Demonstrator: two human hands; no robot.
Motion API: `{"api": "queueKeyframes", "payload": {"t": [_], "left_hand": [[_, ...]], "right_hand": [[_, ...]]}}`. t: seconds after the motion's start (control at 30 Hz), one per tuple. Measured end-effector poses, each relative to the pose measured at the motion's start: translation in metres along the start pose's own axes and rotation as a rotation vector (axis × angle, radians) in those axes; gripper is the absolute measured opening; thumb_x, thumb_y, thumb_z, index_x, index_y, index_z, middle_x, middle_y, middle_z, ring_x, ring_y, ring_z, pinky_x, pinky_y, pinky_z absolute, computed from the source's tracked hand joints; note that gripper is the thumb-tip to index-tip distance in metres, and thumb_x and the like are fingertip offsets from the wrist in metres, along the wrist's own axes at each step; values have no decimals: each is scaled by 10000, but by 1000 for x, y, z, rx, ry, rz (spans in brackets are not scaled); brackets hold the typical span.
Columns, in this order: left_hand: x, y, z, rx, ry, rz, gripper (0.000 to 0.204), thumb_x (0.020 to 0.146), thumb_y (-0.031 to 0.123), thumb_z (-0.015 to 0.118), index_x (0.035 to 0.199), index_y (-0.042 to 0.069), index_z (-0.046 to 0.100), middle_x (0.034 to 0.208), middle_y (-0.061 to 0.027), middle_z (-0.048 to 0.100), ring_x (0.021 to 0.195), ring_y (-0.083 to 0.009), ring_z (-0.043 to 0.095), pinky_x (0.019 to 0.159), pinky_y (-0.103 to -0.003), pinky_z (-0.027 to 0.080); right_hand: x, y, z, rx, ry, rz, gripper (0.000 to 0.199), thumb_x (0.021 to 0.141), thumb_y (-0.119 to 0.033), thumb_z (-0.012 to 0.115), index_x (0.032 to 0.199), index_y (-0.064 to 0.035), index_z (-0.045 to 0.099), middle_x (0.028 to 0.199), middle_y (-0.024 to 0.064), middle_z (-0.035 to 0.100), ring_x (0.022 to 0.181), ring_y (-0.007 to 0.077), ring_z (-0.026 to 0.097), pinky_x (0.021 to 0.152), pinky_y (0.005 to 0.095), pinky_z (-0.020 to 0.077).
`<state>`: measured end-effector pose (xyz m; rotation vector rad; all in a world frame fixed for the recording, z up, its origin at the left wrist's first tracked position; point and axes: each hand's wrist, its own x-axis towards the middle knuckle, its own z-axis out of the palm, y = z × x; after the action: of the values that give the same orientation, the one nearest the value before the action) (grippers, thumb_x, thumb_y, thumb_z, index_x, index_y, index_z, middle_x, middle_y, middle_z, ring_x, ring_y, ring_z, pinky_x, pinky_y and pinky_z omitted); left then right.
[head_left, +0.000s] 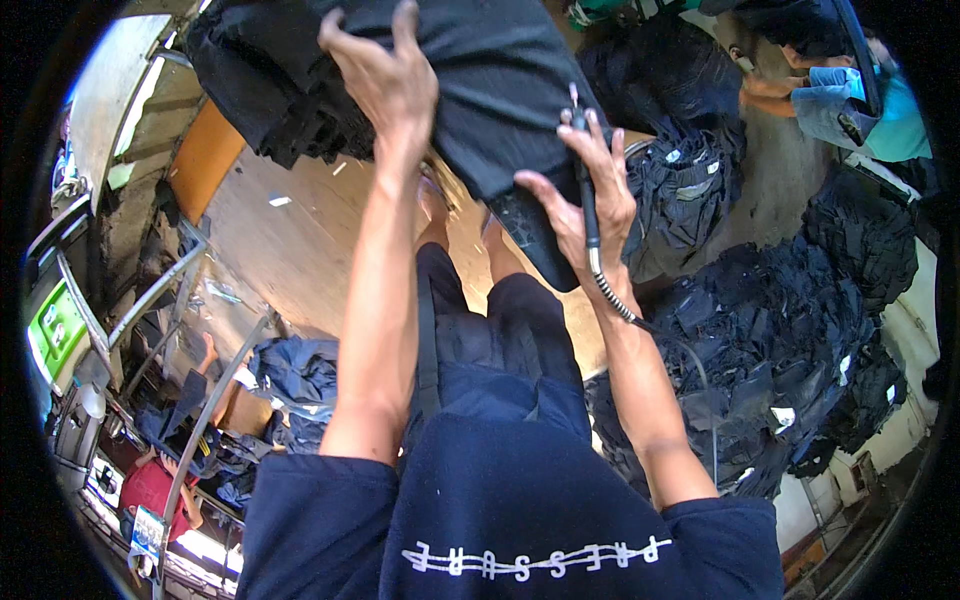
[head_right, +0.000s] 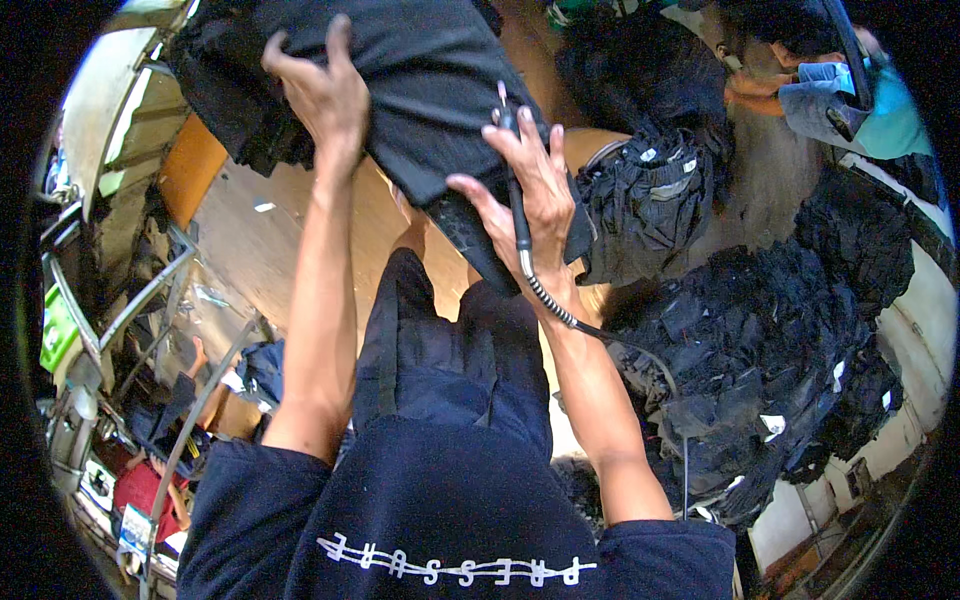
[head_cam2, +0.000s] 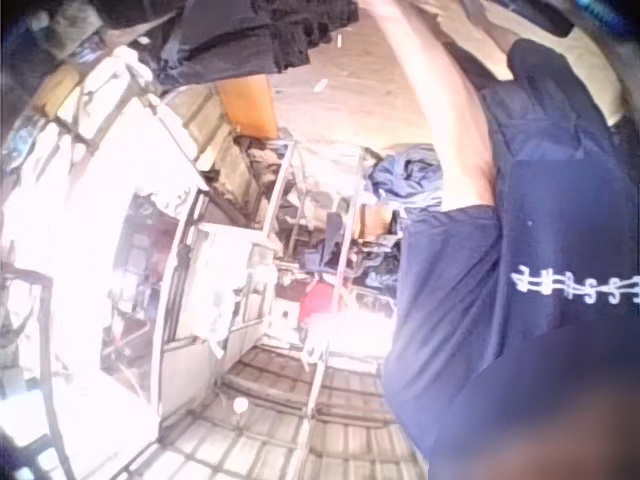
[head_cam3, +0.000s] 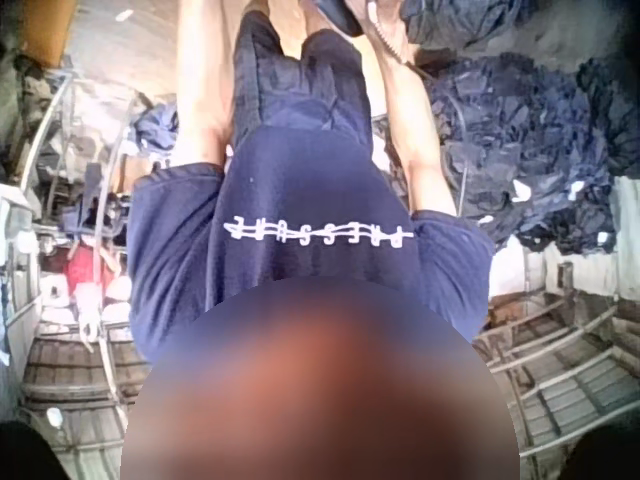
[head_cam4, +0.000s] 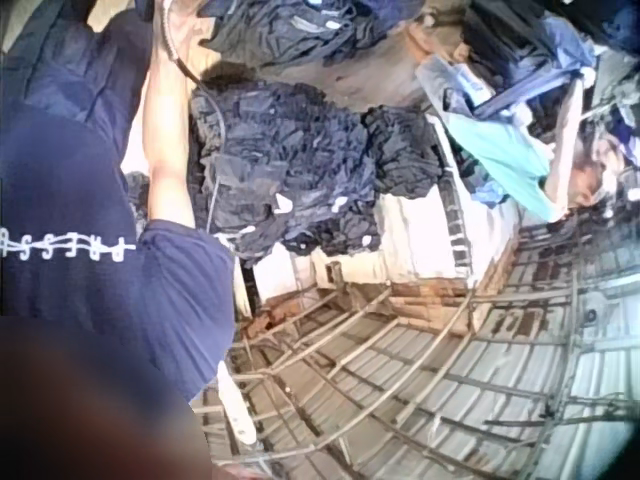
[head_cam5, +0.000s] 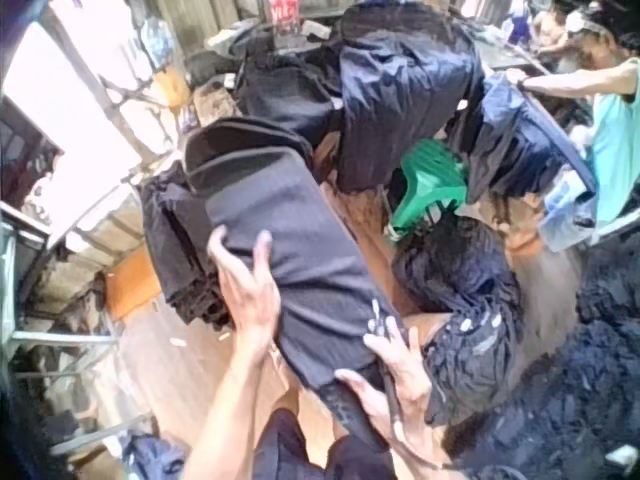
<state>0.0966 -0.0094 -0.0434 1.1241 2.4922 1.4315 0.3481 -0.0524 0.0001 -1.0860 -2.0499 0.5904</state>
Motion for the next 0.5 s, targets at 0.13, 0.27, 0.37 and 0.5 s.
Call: {"api": "queueKeyframes", "payload": {"t": [0.13, 0.27, 0.37, 0.5], "left_hand": [[36, -36, 24, 279, 311, 98, 784, 879, 91, 844, 1483, 36, 347, 1153, -178, 688, 1009, -210, 636, 914, -325, 475], [11, -10, 1, -125, 199, -195, 976, 998, 508, 806, 1516, -119, 266, 1295, -352, 644, 1243, -457, 633, 1125, -530, 458], [-69, 30, -57, -615, -203, -409, 866, 975, 363, 867, 1519, -100, 377, 1360, -227, 663, 1277, -292, 638, 1121, -446, 501], [-144, 42, -100, -793, -537, -641, 775, 911, 200, 931, 1488, -91, 504, 1203, -189, 764, 1087, -214, 745, 977, -346, 600]], "right_hand": [[15, 9, 4, -23, 0, 127, 666, 814, -345, 970, 1376, -143, 676, 1380, 170, 749, 1280, 369, 729, 1056, 426, 601], [18, 6, -9, 72, -1, 125, 620, 838, -321, 962, 1369, -152, 690, 1357, 145, 765, 1223, 310, 763, 1045, 398, 604], [11, 6, -27, 137, 3, 178, 568, 879, -272, 941, 1373, -129, 700, 1346, 128, 773, 1243, 266, 748, 1080, 385, 580], [3, 15, -36, 145, 61, 278, 444, 951, -345, 880, 1313, -127, 743, 1190, 137, 818, 1042, 231, 799, 908, 352, 612]]}}
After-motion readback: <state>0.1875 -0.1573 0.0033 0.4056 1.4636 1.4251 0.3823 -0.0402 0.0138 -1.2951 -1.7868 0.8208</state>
